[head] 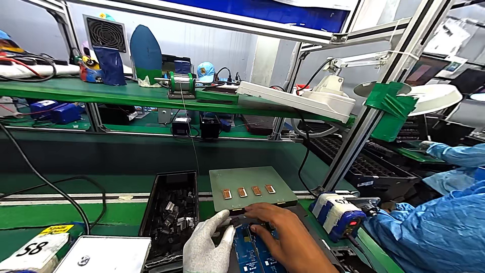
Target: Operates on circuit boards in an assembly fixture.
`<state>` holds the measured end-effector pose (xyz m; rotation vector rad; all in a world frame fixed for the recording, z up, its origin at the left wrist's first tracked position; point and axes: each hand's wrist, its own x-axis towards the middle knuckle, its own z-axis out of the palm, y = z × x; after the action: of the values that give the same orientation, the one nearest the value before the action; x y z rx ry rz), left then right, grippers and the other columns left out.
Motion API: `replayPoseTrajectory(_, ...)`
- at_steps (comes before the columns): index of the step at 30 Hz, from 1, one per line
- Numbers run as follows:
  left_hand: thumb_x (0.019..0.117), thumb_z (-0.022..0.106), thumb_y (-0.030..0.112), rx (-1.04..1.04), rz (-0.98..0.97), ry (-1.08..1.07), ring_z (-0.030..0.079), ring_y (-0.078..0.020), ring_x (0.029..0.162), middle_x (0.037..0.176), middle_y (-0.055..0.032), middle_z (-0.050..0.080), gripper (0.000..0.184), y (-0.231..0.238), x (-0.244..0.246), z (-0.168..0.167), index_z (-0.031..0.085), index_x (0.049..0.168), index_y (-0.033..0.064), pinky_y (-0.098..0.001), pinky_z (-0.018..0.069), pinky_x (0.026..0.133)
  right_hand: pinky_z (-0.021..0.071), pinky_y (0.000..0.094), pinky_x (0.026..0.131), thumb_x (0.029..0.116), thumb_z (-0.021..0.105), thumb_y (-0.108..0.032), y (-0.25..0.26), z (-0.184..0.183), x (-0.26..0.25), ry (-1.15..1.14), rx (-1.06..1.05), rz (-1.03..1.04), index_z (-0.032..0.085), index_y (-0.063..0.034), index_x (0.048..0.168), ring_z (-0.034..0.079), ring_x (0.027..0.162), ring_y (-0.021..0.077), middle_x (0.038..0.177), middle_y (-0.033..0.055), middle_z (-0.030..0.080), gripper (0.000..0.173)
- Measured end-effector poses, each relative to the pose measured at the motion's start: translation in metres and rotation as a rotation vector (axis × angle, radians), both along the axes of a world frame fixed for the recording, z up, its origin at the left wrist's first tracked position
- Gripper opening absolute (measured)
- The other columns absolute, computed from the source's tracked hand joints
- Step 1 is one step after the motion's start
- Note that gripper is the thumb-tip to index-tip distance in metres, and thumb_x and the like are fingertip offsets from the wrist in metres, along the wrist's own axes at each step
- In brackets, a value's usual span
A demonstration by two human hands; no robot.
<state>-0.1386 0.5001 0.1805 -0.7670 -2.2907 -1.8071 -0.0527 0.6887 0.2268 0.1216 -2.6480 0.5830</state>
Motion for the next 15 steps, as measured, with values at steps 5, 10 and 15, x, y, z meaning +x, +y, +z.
replayPoseTrajectory(5,0.0880,0.077,0.014,0.059,-0.023,0.042,0.073,-0.0055,0.101,0.106,0.0027,0.078,0.030,0.001,0.000,-0.001,0.077,0.118,0.0116,-0.0275,0.0615,0.091,0.0620,0.0291,0.091,0.1008,0.064,-0.020,-0.004,0.004,-0.014,-0.029,-0.163,0.117,0.073,-0.0158,0.121,0.071,0.102,0.0080,0.121,-0.0019,0.072,0.023)
replayPoseTrajectory(10,0.0867,0.078,0.017,0.049,0.014,0.086,0.072,-0.0047,0.103,0.105,0.0059,0.078,0.034,0.001,-0.002,-0.001,0.076,0.120,0.0123,-0.0284,0.0600,0.093,0.0645,0.0291,0.079,0.0956,0.072,-0.021,-0.011,0.006,-0.020,-0.116,-0.273,0.151,0.071,-0.0122,0.107,0.073,0.086,0.0081,0.103,-0.0014,0.074,0.015)
replayPoseTrajectory(15,0.0858,0.077,0.026,-0.090,0.148,0.249,0.063,-0.0265,0.123,0.122,-0.0061,0.073,0.045,0.004,-0.009,-0.003,0.072,0.129,0.0115,-0.0462,0.0525,0.103,0.0656,0.0303,0.073,0.0900,0.078,-0.024,-0.013,0.011,-0.022,-0.124,-0.347,0.070,0.066,-0.0137,0.103,0.072,0.083,0.0096,0.098,-0.0013,0.070,0.020)
